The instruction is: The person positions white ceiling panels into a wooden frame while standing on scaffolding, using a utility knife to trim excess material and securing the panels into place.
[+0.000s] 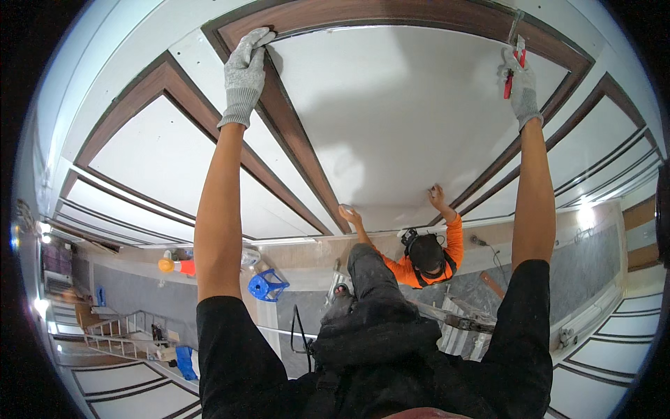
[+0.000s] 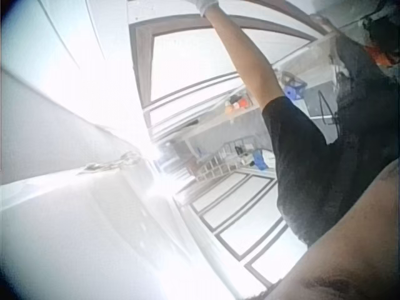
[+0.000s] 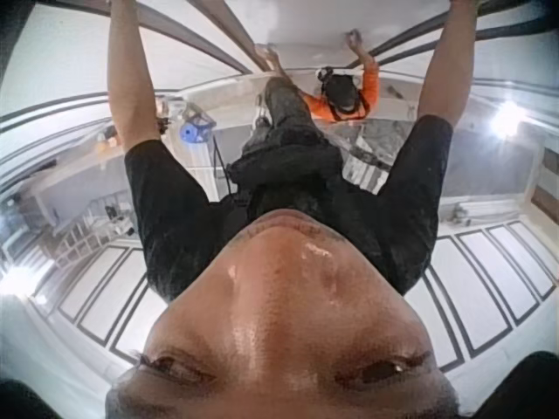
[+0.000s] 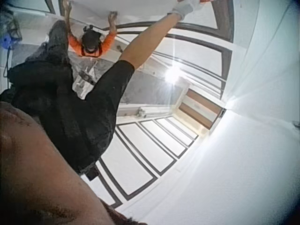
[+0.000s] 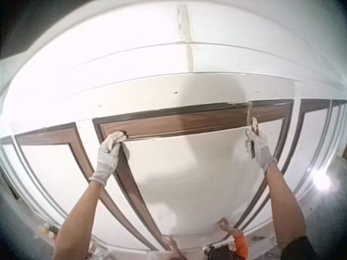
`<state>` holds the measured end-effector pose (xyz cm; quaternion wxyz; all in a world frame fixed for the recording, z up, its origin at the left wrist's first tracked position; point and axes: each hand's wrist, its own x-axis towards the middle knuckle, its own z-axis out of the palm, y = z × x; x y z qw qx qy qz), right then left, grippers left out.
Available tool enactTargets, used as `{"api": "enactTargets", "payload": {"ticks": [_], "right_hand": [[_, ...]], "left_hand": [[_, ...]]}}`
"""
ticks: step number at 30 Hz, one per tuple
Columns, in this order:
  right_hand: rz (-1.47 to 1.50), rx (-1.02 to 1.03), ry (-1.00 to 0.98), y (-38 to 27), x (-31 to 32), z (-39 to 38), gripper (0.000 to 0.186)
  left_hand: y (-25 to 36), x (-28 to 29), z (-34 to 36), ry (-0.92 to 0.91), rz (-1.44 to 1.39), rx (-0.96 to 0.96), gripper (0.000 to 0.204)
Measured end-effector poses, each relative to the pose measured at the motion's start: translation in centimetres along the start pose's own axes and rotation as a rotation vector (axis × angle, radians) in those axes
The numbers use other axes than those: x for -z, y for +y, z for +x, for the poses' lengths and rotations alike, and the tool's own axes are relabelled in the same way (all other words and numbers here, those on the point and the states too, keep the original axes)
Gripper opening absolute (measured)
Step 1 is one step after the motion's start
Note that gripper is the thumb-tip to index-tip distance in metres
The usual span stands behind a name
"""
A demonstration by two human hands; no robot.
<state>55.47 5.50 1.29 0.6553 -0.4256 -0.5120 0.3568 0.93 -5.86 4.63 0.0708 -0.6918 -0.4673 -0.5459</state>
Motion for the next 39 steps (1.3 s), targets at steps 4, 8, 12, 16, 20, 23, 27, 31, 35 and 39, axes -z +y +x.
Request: {"api": "enactTargets", "payload": {"ticks": [4,8,12,16,20,23,27,31,35,39], "right_hand": [[-0.017,0.019,-0.031,0.1,0.1,0.6,0.03],[-0.064,-0.001,-0.023,-0.5,0.6,0.3,0.029],[-0.105,0.056,-0.05,-1.1,0.8,-0.8,0.029],[-0.105,0.061,-0.015,-1.6,1.1,-1.6,0.031],[-0.149,0.003,0.076,-1.8,1.7,-2.7,0.029],[-0.114,0.069,0.034,-0.9,2.1,-2.2,0.028],[-0.147,0.075,0.058,-0.7,1.8,-2.0,0.029],[-0.173,0.048,0.094,-2.9,1.7,-3.4,0.03],[-0.17,0.071,0.104,-6.2,1.0,-4.9,0.032],[-0.236,0.098,0.084,-10.4,1.0,-7.5,0.033]], "left_hand": [[0.1,-0.1,-0.1,0.017,0.054,0.011,0.032],[0.1,-0.8,-0.1,0.058,0.037,0.024,0.031],[0.0,-0.8,-0.3,0.062,0.164,-0.003,0.031],[0.7,-0.6,-0.8,0.035,0.276,-0.008,0.032],[0.6,-0.2,-1.1,-0.014,0.309,-0.097,0.034],[0.7,0.1,-1.2,-0.032,0.276,-0.098,0.036],[1.6,0.9,-1.5,-0.003,0.302,-0.029,0.04],[3.7,1.6,-3.9,0.075,0.16,0.211,0.039],[2.6,2.1,-5.5,0.176,-0.256,0.371,0.036],[4.5,1.3,-6.9,0.164,-0.308,0.611,0.035]]}}
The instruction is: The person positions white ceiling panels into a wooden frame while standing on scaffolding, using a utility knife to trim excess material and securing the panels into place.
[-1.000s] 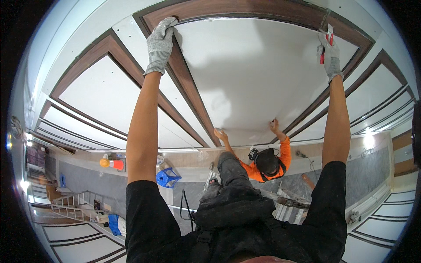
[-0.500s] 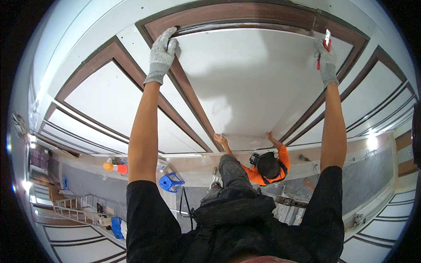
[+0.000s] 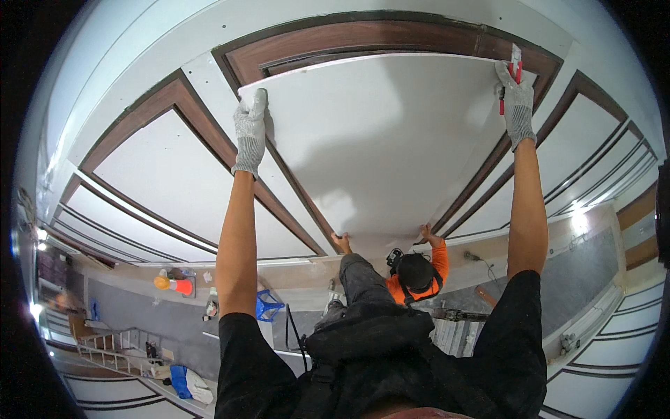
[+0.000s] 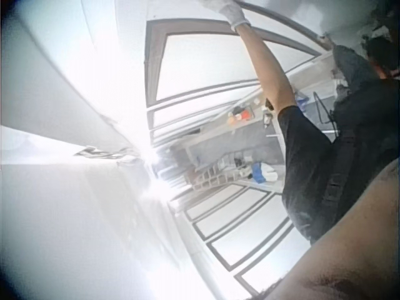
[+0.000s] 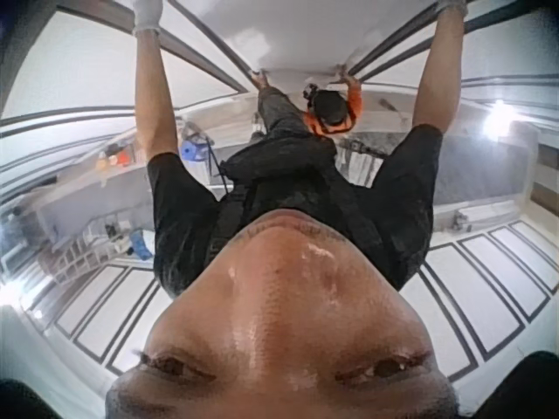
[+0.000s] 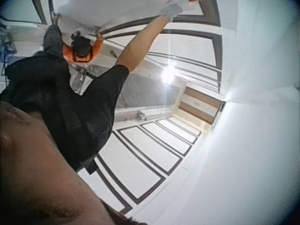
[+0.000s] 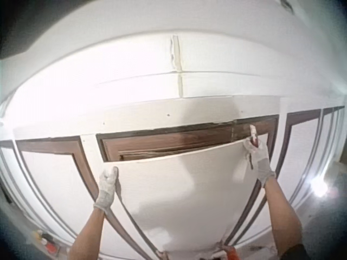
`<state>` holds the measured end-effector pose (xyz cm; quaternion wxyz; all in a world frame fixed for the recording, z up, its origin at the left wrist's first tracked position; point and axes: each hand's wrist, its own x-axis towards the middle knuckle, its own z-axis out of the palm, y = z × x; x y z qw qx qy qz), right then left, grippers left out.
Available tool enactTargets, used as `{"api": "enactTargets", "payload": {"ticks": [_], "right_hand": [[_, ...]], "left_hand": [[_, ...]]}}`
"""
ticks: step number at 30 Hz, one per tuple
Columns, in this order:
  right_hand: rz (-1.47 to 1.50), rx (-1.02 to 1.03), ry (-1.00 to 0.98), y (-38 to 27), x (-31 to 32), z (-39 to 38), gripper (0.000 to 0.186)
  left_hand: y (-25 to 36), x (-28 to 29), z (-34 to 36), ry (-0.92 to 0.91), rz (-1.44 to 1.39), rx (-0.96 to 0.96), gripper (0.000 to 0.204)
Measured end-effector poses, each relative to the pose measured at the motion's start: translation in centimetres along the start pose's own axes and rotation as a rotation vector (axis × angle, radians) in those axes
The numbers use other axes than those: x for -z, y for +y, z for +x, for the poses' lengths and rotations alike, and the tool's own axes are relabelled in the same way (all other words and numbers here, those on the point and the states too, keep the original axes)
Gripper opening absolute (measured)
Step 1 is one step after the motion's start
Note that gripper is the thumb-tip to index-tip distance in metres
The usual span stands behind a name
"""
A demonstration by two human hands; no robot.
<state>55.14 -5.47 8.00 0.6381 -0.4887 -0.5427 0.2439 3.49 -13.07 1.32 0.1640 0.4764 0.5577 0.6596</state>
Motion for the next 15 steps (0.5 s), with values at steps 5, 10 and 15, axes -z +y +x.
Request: {"api": "enactTargets", "payload": {"ticks": [5,10,15], "right_hand": [[-0.045,0.068,-0.055,-1.2,0.8,-1.0,0.028],[-0.214,0.109,-0.119,-1.6,-0.9,-3.3,0.031],[-0.196,0.086,-0.222,3.0,-2.0,-4.3,0.03]], "left_hand": [[-1.0,-0.4,-4.1,0.005,-0.195,-0.017,0.042],[-6.3,0.3,-8.2,0.051,-0.26,0.09,0.044],[-15.7,1.2,-11.9,0.027,-0.171,0.22,0.052]]}}
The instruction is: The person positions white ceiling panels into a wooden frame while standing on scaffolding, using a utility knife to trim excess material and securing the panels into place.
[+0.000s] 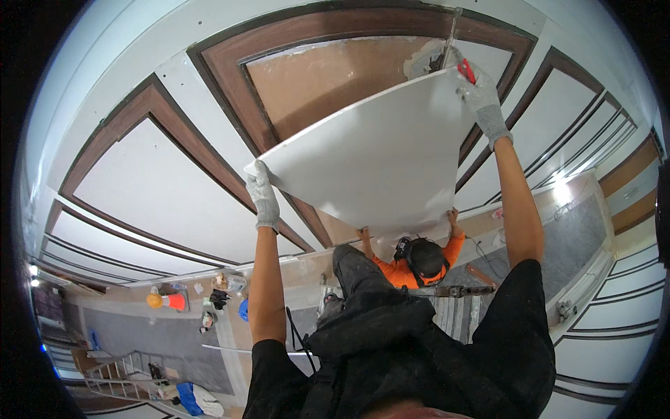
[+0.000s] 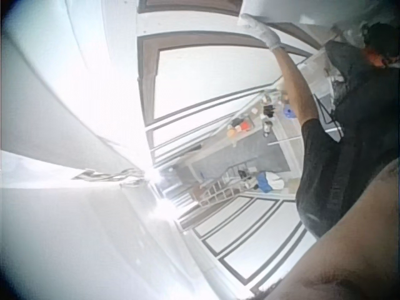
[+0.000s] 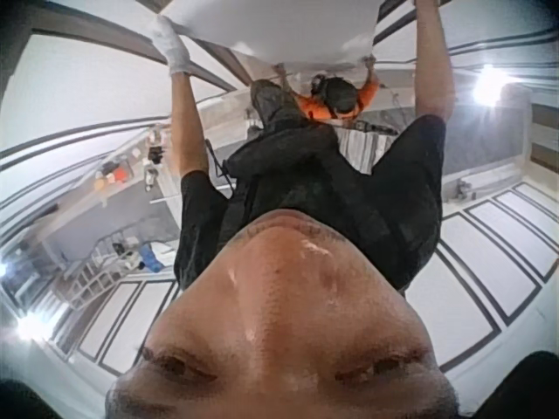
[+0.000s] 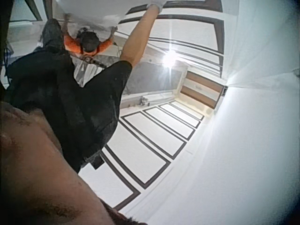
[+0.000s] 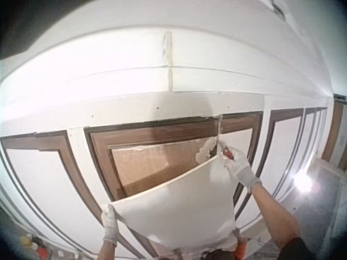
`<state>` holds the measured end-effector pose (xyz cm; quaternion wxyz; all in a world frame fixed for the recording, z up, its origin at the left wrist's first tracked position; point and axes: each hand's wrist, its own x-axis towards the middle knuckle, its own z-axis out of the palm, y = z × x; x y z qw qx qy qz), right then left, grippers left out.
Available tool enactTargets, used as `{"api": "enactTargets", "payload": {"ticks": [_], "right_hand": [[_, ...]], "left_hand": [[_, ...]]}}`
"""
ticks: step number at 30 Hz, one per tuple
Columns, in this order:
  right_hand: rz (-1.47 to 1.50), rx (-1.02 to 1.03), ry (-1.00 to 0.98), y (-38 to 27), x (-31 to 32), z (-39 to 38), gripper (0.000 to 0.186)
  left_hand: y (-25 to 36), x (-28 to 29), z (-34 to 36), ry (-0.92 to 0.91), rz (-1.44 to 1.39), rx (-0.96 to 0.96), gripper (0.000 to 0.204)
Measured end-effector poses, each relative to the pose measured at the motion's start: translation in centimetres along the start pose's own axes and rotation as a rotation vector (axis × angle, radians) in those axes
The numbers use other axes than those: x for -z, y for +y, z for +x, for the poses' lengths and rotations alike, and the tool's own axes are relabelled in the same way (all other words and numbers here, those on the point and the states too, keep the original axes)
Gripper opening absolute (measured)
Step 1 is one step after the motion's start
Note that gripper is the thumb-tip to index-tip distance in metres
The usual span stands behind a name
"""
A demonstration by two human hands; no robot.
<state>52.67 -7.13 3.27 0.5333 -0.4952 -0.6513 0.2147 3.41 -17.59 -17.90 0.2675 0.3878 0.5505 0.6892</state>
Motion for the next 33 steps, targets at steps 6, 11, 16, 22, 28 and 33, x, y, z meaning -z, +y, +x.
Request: {"api": "enactTargets", "payload": {"ticks": [6,11,16,22,28,33], "right_hand": [[-0.288,0.179,-0.19,-1.4,-6.4,-4.9,0.038],[-0.408,0.27,-0.483,-3.6,-12.2,-10.4,0.035],[-0.381,0.331,-0.693,-1.8,-19.4,-16.8,0.033],[-0.393,0.368,-0.893,0.7,-25.9,-22.3,0.031],[-0.457,0.423,-1.055,2.7,-32.0,-25.8,0.029],[-0.596,0.452,-1.159,4.8,-36.2,-29.0,0.026]], "left_hand": [[-9.5,3.7,-3.7,0.113,-0.075,0.127,0.062],[-13.4,8.7,-10.9,0.226,0.054,0.33,0.066],[-12.4,11.7,-17.9,0.178,0.003,0.507,0.073],[-14.4,18.4,-27.8,0.25,0.01,0.616,0.055],[-20.4,27.2,-41.1,0.491,0.204,0.792,0.053],[-23.4,31.3,-53.5,0.548,0.421,0.862,0.056]]}}
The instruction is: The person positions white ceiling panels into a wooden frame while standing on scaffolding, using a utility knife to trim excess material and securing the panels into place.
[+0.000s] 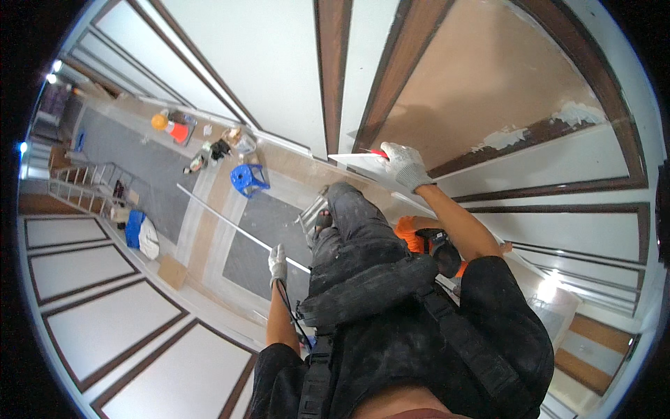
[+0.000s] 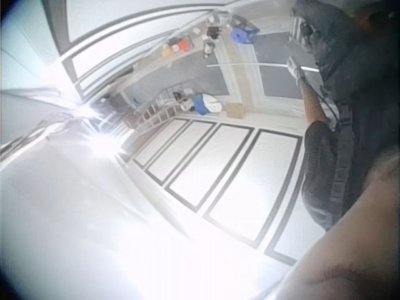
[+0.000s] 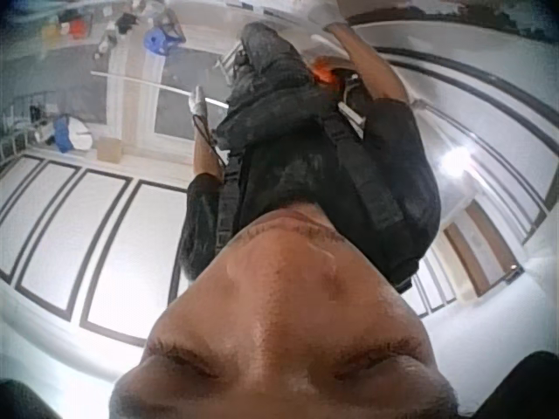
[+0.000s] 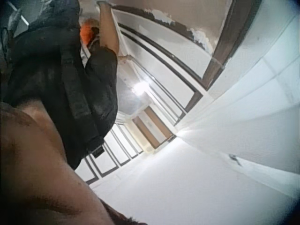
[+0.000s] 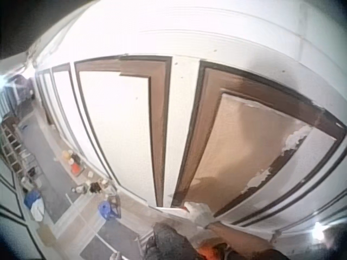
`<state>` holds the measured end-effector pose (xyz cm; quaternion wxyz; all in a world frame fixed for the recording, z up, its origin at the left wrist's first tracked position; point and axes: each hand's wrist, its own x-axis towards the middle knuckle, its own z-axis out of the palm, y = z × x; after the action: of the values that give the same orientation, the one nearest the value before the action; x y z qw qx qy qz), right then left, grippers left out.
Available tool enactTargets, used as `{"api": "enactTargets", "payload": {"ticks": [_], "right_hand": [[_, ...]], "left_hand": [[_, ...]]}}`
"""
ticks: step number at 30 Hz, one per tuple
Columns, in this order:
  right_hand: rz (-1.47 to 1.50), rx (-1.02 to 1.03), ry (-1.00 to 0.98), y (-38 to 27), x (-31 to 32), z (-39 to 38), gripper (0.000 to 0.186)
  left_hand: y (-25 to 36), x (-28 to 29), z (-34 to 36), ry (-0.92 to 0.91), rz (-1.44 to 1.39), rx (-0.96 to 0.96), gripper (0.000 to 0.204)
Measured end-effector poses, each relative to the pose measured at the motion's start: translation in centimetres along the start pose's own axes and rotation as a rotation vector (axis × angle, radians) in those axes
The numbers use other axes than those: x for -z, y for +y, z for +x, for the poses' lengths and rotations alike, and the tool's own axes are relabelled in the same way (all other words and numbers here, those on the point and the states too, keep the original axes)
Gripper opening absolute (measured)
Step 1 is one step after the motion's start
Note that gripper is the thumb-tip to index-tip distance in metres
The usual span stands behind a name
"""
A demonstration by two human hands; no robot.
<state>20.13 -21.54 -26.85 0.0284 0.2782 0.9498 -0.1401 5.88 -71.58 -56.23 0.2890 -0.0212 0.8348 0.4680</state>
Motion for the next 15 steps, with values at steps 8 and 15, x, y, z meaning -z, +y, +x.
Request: {"api": "enactTargets", "payload": {"ticks": [8,15], "right_hand": [[-0.056,0.011,-0.069,-2.3,-10.4,4.3,0.028],[-0.016,-0.107,0.079,0.4,-12.1,5.9,0.029]], "left_hand": [[-13.9,4.7,-8.8,0.204,-0.037,0.236,0.045],[-16.3,4.3,-14.5,0.071,-0.321,0.347,0.04]]}}
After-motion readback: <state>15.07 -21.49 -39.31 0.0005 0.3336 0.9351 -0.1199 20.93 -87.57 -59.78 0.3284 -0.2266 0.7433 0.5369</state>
